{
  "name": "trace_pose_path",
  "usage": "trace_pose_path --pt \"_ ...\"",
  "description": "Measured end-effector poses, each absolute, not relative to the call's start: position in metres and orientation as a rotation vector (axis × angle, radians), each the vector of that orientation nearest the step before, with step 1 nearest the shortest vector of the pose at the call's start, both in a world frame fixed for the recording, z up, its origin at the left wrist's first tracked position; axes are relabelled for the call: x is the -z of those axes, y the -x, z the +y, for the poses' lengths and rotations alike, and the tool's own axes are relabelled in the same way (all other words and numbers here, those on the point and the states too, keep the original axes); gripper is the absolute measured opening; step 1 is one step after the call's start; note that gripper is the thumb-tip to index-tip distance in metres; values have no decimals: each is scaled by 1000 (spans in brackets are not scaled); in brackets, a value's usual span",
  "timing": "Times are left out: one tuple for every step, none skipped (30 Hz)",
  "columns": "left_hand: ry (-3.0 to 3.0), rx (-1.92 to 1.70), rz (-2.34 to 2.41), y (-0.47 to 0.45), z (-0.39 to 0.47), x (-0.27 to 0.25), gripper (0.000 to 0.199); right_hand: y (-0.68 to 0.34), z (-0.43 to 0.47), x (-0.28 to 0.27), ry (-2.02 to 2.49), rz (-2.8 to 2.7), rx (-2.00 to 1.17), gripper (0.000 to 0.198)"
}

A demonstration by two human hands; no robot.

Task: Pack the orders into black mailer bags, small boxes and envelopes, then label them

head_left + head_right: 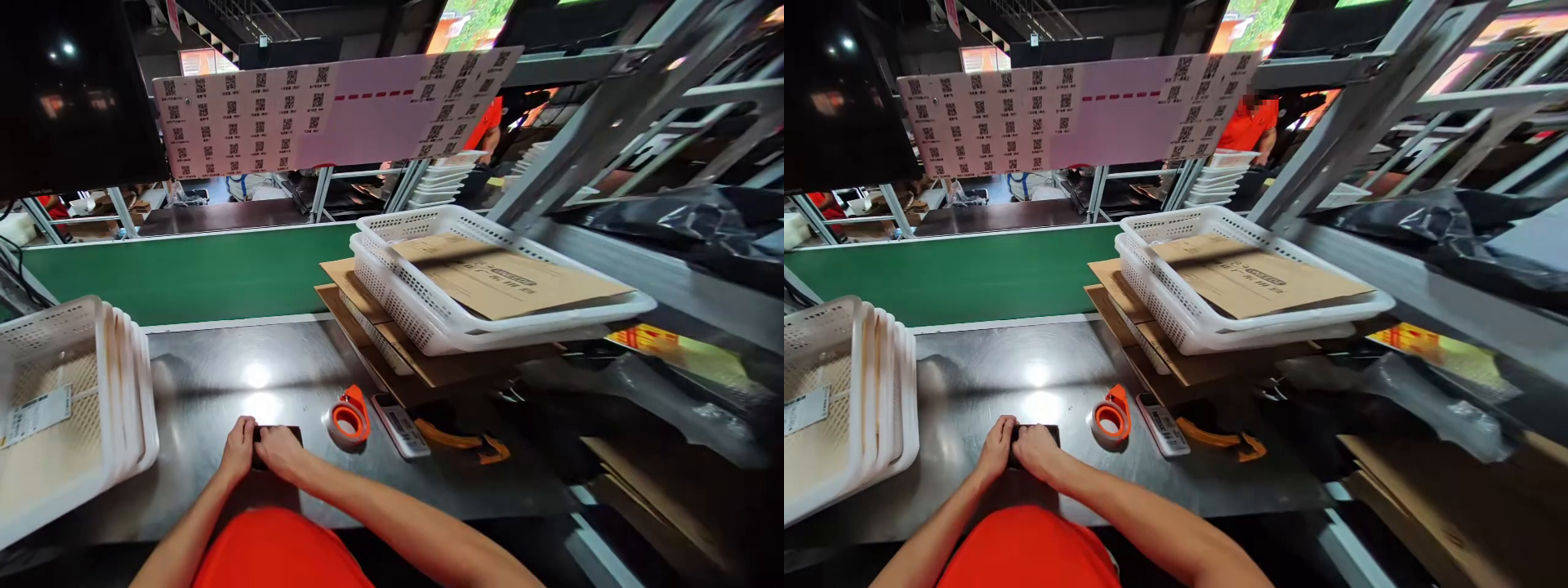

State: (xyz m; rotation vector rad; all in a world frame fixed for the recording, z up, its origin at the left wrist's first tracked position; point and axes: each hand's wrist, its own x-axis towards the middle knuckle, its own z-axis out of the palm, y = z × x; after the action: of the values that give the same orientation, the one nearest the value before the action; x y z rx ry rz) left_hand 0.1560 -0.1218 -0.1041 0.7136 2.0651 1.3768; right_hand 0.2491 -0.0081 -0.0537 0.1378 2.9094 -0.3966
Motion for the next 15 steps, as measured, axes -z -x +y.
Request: trace_pose_path --pt "-712 -1376 2072 -157 -122 104 54 -252 -6 52 -86 2898 382 18" --pt "-708 -1374 2076 -158 -122 105 55 -255 -4 50 -30 2886 376 19" --pt "-704 -1372 2077 -158 -122 105 55 -257 -1 49 22 2879 379 19" --pt "-700 -1369 2076 -159 -122 106 54 -258 2 49 62 2876 389 19" --pt "-698 -1365 2077 -159 -121 106 54 -259 4 49 87 2879 399 20" --pt "-697 -1361 2075 -159 -121 107 55 -259 6 49 94 2885 407 23" --pt "-693 -1357 2069 -159 -120 107 55 -258 7 49 86 2891 412 25" --pt "-689 -1353 2057 -159 -120 106 57 -257 8 50 67 2896 412 27" --pt "-684 -1347 2045 -159 -119 105 59 -255 7 49 43 2901 409 29" --pt "-674 -1340 2036 -160 -118 104 61 -254 7 48 22 2905 404 31" --pt "-662 -1334 2030 -160 -117 102 63 -253 6 47 10 2913 400 34" --pt "-649 -1328 2032 -161 -115 99 66 -252 6 45 7 2927 393 38" --pt "-637 -1327 2045 -162 -112 96 69 -252 7 44 18 2948 381 41" --pt "-622 -1332 2066 -163 -109 93 73 -253 10 45 23 2971 378 43" --pt "-604 -1333 2081 -163 -105 91 76 -253 14 48 19 2991 386 44"
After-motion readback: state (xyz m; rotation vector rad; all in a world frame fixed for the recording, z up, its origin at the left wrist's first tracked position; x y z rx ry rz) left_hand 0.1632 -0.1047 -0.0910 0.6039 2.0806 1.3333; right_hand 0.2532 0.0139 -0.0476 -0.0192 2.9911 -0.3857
